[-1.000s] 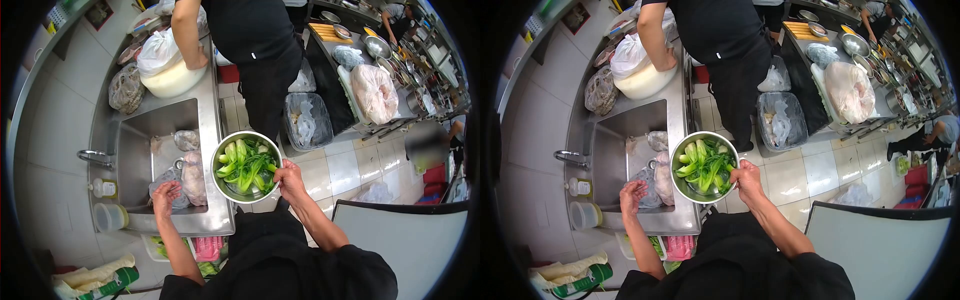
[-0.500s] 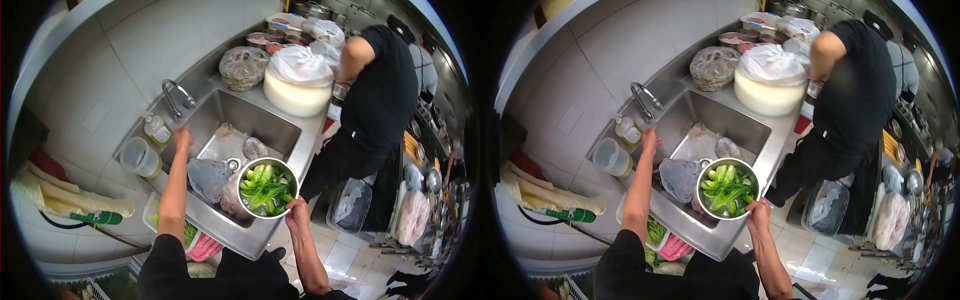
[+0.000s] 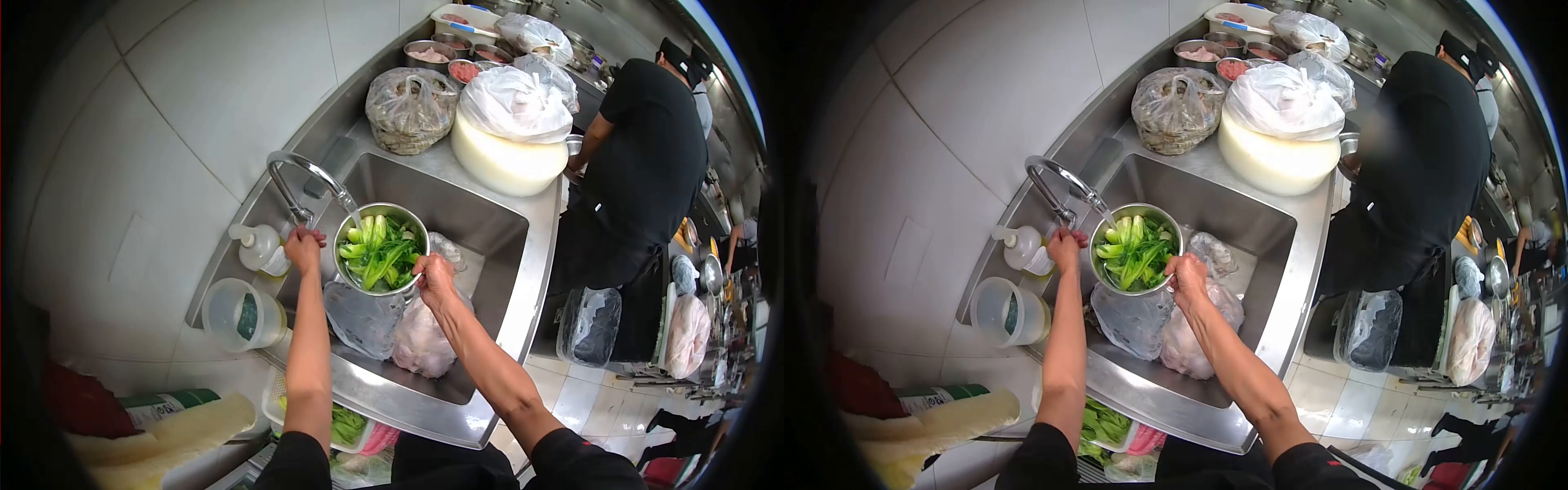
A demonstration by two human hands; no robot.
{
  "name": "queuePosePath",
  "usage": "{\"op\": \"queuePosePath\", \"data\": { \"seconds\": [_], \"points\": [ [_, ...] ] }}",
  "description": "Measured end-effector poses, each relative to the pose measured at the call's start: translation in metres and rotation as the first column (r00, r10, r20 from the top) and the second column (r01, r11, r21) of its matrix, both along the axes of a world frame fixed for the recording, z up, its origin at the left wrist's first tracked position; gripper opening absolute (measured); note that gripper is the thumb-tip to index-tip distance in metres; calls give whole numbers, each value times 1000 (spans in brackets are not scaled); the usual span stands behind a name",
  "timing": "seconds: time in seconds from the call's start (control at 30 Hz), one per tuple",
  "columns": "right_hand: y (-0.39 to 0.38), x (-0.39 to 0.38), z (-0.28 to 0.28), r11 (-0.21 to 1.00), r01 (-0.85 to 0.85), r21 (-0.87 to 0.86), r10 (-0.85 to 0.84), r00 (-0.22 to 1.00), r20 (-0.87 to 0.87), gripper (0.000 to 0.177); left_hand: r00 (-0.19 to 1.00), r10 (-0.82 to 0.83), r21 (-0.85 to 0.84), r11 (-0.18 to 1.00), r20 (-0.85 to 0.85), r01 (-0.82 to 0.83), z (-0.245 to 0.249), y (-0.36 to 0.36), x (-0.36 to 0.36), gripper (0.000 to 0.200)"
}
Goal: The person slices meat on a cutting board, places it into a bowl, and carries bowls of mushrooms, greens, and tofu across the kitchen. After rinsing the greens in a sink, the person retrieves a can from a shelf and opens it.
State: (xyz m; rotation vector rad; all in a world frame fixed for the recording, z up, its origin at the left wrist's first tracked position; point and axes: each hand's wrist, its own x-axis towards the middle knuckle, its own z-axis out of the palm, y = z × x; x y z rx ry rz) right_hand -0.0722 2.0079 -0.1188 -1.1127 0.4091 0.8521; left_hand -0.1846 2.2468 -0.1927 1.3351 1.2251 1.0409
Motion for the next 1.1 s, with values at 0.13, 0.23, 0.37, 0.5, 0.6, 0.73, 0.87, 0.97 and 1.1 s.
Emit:
{"op": "queuePosePath", "data": {
  "seconds": [0.13,0.23,0.37,0.5,0.6,0.73,0.87,0.97,1.1],
  "points": [
    [19,0,-6,999,-3,-35,3,1000,6,22,989,66,-95,992,-136,-79,8,-17,-2,38],
    [21,-5,-9,998,-20,-60,20,1000,0,22,987,88,-99,990,-138,-103,-26,-3,-5,42],
    [25,-9,-14,998,-30,-63,33,999,39,19,980,50,-128,989,-193,-76,-19,-6,-8,46],
    [29,-10,-15,998,-34,-56,34,999,6,17,996,38,-164,985,-78,-51,-21,-5,-10,44],
    [32,-11,-15,995,-48,-88,49,999,10,15,996,5,-162,987,-87,-19,-16,-8,-13,43],
    [34,-11,-17,997,-46,-65,47,999,24,13,1000,5,-217,976,-11,-8,-10,-9,-12,41],
    [36,-12,-20,998,-38,-41,38,999,14,14,1000,-13,-255,967,18,17,-10,-7,-13,38],
    [37,-13,-20,998,-27,-49,28,999,25,14,994,28,-296,955,109,5,-13,-7,-12,37],
    [36,-14,-19,999,-25,-33,26,999,28,14,993,6,-335,941,119,35,-10,-5,-13,36]
  ]
}}
